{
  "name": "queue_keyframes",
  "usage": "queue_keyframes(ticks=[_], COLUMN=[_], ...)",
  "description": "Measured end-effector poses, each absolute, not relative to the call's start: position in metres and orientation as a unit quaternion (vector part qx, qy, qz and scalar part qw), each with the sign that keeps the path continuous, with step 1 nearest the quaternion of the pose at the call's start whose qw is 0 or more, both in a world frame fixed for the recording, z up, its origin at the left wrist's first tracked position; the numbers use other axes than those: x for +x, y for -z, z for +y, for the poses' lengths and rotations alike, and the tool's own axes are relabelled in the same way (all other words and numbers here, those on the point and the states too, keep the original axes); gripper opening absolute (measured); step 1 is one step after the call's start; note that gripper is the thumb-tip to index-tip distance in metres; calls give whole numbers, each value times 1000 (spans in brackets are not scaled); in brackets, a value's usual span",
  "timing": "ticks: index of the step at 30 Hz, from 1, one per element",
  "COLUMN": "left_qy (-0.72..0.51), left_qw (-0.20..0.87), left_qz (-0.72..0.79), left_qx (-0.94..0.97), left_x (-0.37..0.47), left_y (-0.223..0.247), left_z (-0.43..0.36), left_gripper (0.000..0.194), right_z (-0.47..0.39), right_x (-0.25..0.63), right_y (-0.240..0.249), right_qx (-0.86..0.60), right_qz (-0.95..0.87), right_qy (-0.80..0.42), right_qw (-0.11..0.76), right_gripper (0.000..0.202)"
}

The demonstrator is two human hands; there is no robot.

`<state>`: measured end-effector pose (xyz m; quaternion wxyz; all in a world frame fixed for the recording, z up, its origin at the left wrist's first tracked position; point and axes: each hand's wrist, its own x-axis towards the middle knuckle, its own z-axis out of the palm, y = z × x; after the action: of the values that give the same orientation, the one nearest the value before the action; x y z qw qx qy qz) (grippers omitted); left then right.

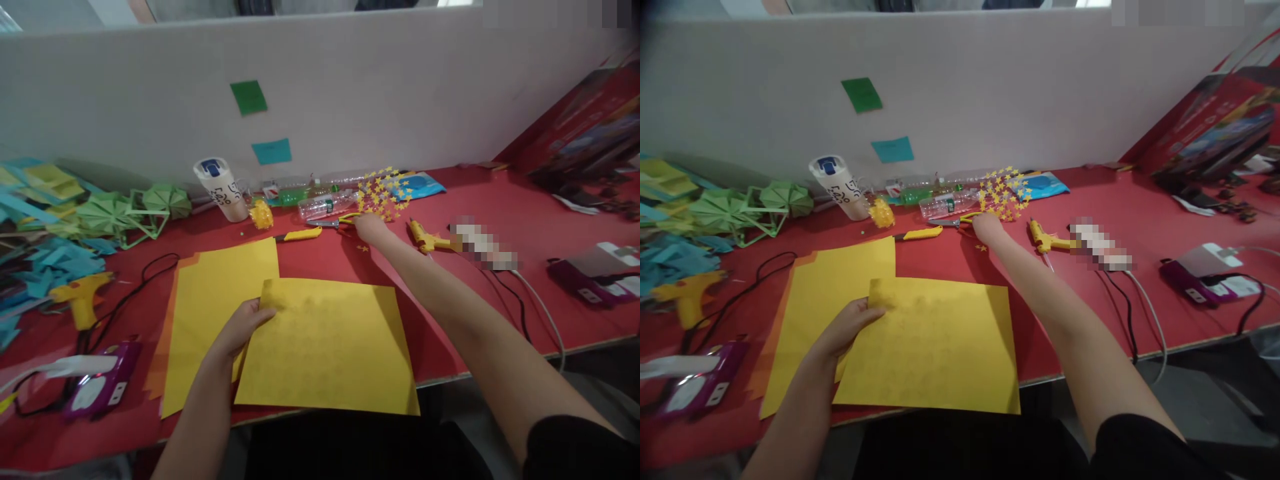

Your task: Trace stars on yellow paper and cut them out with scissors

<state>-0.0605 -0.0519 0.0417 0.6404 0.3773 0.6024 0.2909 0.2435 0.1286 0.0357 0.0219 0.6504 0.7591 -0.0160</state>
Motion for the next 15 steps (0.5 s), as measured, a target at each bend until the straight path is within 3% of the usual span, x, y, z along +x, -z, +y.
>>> queue_keyframes(ticks=[7, 11, 15], left_qy=[-311, -331, -397], left_qw=[636, 634, 610], left_qz=[582, 581, 585], left_qx=[400, 389, 358], left_x=[-65, -65, -62], left_y=[-33, -32, -33], left_z=[-53, -53, -50], left_gripper=[28, 34, 45], right_z=[119, 95, 73], right_x=[241, 256, 277], right_y=[-35, -38, -33], right_qx=[638, 664, 676], right_qz=[770, 744, 701], right_qy=[9, 40, 114], right_qw=[7, -64, -198], right_gripper=[29, 25, 21])
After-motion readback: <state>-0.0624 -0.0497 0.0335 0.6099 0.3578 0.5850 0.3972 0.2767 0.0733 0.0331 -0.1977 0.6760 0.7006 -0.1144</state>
